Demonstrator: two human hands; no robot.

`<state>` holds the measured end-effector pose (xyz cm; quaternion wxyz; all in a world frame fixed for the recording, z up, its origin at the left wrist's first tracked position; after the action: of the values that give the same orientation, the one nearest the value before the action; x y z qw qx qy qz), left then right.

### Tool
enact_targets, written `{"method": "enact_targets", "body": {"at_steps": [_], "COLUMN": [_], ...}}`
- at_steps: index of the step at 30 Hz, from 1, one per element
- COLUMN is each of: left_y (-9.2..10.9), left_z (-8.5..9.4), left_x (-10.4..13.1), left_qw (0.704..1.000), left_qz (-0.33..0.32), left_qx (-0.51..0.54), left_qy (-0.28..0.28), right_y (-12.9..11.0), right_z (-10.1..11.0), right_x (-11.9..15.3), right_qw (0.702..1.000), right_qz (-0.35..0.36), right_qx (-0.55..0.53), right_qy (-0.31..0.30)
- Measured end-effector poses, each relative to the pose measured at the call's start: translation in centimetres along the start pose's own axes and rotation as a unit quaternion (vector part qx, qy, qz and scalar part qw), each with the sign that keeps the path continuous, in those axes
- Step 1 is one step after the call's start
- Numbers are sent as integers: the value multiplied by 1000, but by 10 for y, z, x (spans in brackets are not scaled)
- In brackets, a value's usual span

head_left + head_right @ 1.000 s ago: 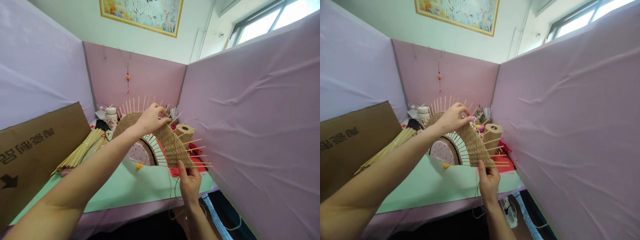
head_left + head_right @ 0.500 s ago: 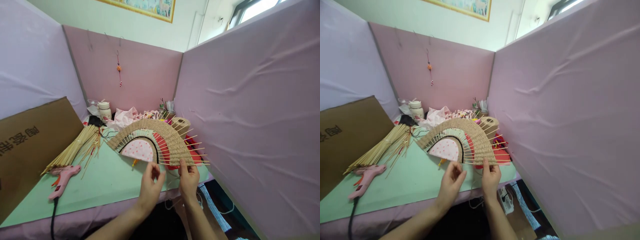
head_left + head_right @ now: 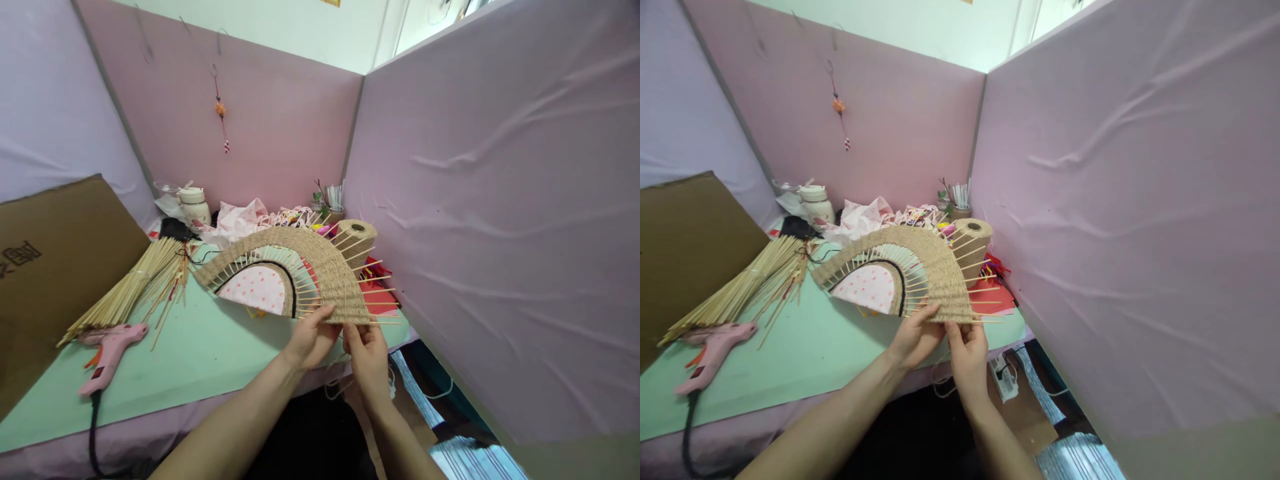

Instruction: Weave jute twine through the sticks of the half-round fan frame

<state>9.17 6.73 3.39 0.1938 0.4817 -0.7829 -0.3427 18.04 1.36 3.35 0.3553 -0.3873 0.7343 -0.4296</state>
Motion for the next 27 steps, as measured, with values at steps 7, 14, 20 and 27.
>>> {"method": "enact_targets", "body": {"at_steps": [7,14,20,27], "left_y": [11,-1,4,12], "left_z": [38,49,57,59], "left_x": [19,33,32,32], "left_qw": [998,998,999,998], "left_qz": [19,46,38,33], "left_qx": [-51,-37,-20,-11], "left_qy": [39,27,30,54], "right_y": [-15,-87,-104,-70], "right_z": [1,0,41,51], "right_x": [33,21,-7,-19], "right_qw": [965,943,952,954], "right_qz": [-65,70,105,25], "right_qx": [179,268,281,279], "right_qy": [-183,-187,-54,-107]}}
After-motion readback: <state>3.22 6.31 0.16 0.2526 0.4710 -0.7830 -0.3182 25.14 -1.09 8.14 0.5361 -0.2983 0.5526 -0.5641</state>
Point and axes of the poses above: each hand's wrist, its own x-axis away from the middle knuckle, its own z-axis out of the back of the hand, y = z × x, the point moved 9 cm from there along -x, towards the middle knuckle, and after that the axes turned 14 degrees about -x, right-handed, at the moved point
